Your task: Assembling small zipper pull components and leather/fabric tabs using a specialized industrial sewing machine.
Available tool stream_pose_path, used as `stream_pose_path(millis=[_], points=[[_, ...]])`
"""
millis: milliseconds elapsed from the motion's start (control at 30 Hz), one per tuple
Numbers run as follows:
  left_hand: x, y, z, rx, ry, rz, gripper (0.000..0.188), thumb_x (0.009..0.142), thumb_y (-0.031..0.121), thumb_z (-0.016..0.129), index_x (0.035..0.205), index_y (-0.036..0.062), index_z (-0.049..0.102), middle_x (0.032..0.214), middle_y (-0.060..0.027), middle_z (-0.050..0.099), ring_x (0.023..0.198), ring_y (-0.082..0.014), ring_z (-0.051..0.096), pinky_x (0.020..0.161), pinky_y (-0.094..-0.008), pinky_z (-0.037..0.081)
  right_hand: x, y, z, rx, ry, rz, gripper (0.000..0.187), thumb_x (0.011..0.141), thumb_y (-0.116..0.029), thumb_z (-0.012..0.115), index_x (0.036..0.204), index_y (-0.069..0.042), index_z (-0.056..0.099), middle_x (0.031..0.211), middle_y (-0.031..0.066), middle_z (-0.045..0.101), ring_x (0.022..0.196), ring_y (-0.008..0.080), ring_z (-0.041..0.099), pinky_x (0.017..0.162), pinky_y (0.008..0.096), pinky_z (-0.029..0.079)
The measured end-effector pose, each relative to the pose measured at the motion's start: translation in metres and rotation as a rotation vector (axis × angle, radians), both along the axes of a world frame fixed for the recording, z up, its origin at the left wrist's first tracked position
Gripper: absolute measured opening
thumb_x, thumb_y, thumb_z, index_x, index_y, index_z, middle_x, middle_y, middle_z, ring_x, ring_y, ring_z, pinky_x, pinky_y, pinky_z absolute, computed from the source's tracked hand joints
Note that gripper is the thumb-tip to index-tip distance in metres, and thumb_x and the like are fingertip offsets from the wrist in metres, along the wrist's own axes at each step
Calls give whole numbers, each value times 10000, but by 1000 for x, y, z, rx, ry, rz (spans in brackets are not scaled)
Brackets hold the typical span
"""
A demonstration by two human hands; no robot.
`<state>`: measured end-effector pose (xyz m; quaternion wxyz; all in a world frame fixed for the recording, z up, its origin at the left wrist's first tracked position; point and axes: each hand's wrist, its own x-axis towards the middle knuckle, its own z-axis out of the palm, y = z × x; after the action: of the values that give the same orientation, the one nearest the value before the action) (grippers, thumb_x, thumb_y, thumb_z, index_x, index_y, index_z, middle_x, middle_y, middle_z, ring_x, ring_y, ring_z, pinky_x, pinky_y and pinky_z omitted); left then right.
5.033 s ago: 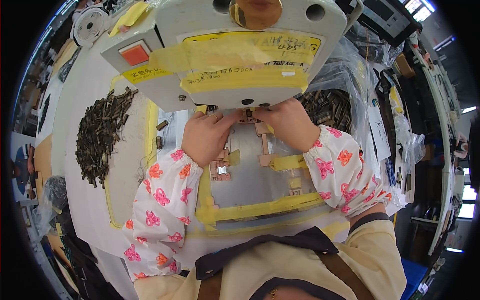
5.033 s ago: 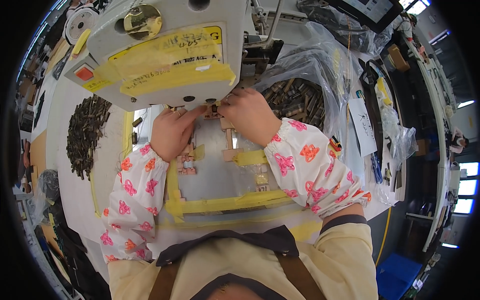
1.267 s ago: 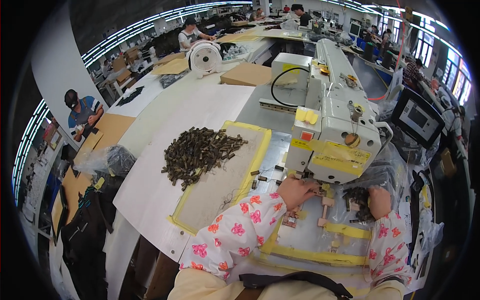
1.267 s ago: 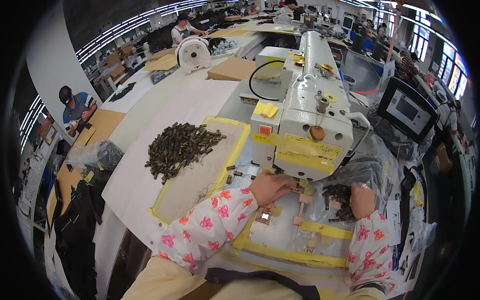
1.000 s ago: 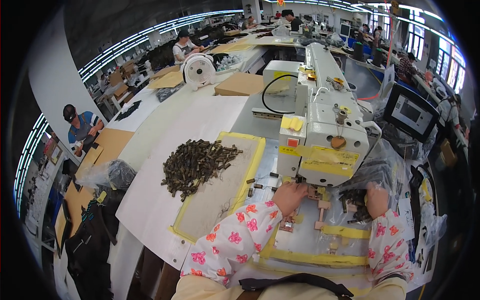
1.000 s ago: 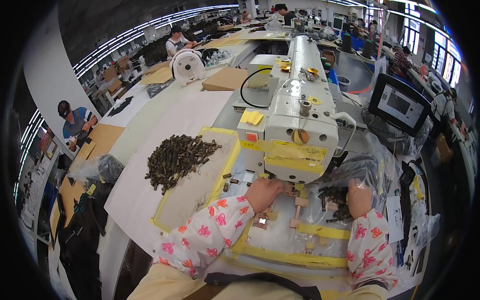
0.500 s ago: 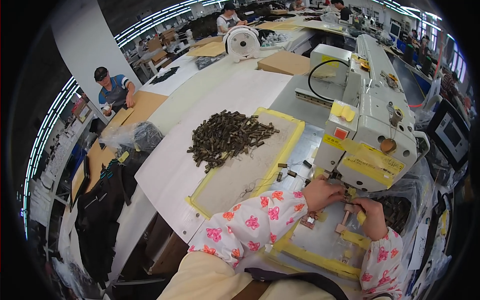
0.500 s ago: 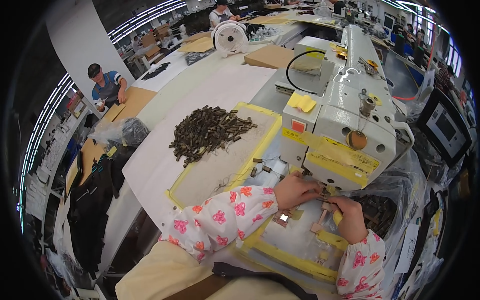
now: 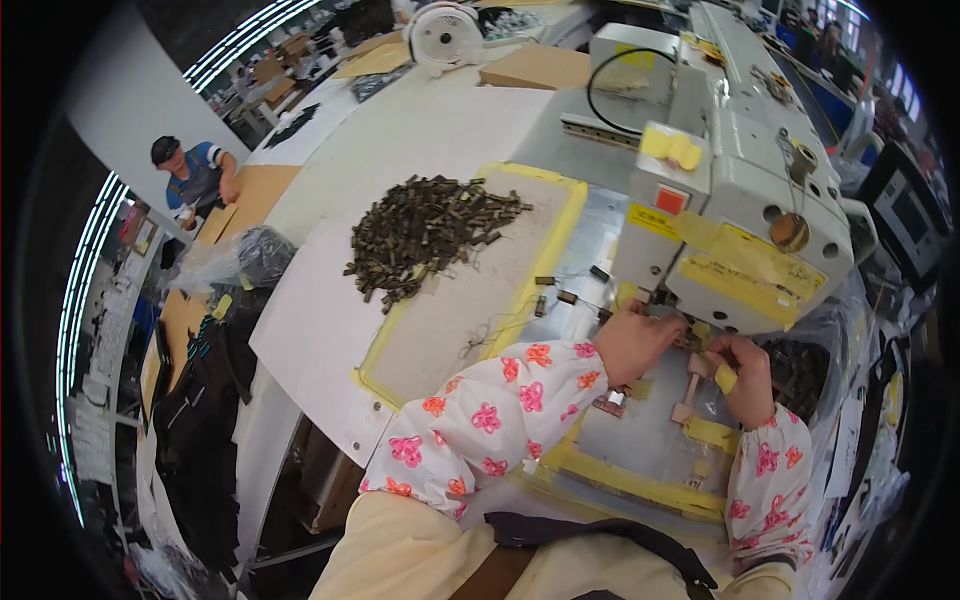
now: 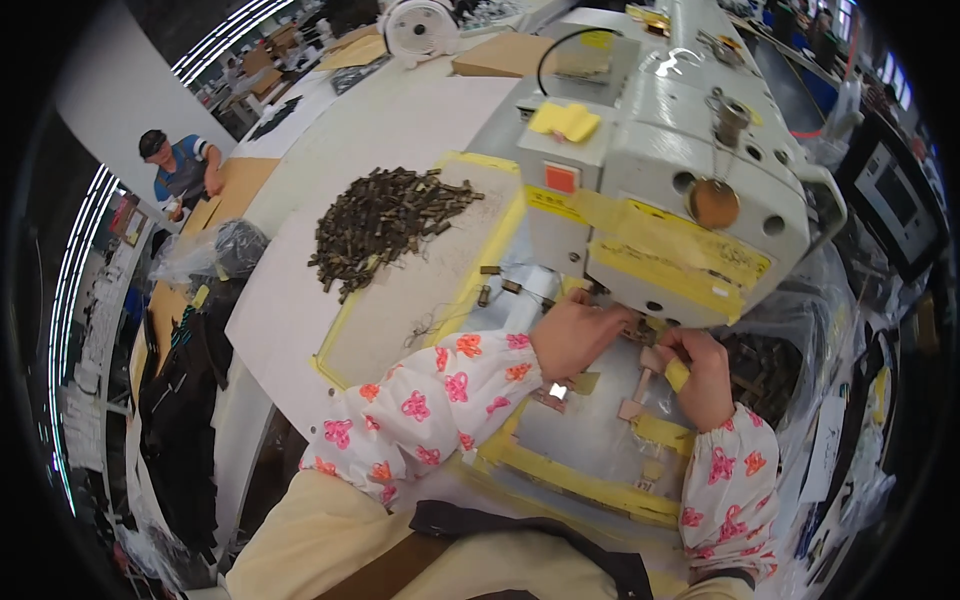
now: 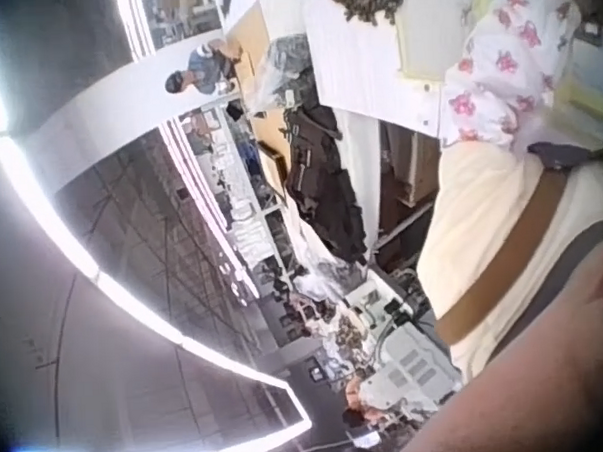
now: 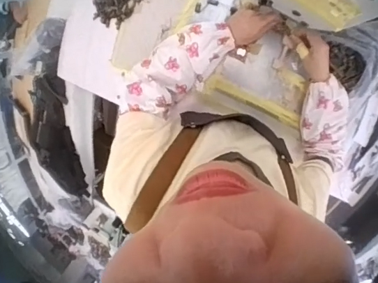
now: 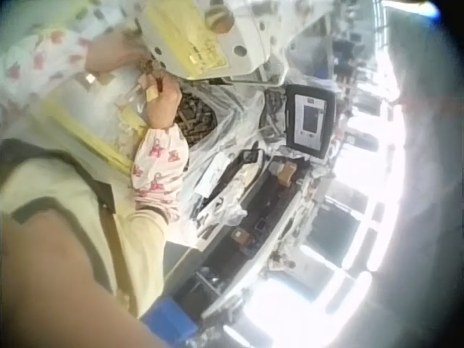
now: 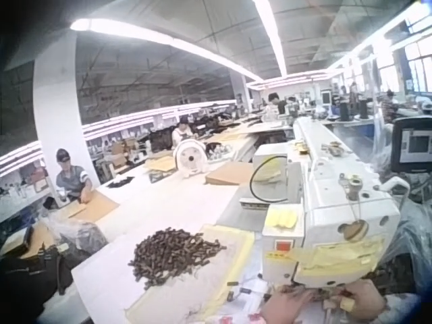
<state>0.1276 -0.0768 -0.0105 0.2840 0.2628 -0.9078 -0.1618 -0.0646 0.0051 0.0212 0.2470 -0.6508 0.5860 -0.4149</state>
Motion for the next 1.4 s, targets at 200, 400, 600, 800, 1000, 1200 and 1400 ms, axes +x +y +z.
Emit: stream_pose_path(millis=[200,400,600,800,1000,1200,1400], points=[[14,-14,11,-116,27,28,234,769,50,518,987,113,572,778,-67,622,669,-262,585,714,-369,401,-3,-10,8,43,69,80,177,682,-70,704,766,20,576,659,152,571,569,269,570,547,334,449],[12,-12,15,-83,94,-23,252,710,-36,495,923,60,590,800,-78,616,737,-287,558,714,-385,399,-14,-6,15,-52,170,201,95,683,28,616,771,-8,620,735,119,608,678,294,587,618,354,471],[11,-6,21,8,7,-39,224,746,-10,516,939,60,603,820,-84,625,744,-283,562,699,-376,400,-11,-7,6,-218,192,42,141,662,33,601,787,-14,643,755,96,615,702,268,594,622,335,480],[10,-8,20,-66,16,-50,175,815,21,507,947,71,611,689,-66,550,699,-264,541,645,-361,368,-15,-9,1,-82,-21,45,199,645,58,586,820,-7,655,794,103,618,754,253,607,653,320,490],[11,-10,20,-55,9,-51,168,815,33,513,947,70,612,702,-71,550,692,-267,533,647,-357,363,-21,-15,-5,-132,206,100,211,653,80,566,818,-3,669,809,128,620,743,286,595,669,341,488],[13,-10,18,-45,5,-50,167,819,44,517,953,70,613,699,-68,542,687,-270,525,647,-358,363,-22,-15,-2,-92,251,105,204,656,82,568,812,2,671,815,129,619,749,299,593,673,347,488],[9,-4,21,-178,-59,-74,264,740,23,551,973,122,629,679,-59,525,671,-262,532,637,-355,381,-14,-14,-12,-156,209,49,187,651,64,596,811,2,668,809,132,617,743,294,597,676,345,493]])
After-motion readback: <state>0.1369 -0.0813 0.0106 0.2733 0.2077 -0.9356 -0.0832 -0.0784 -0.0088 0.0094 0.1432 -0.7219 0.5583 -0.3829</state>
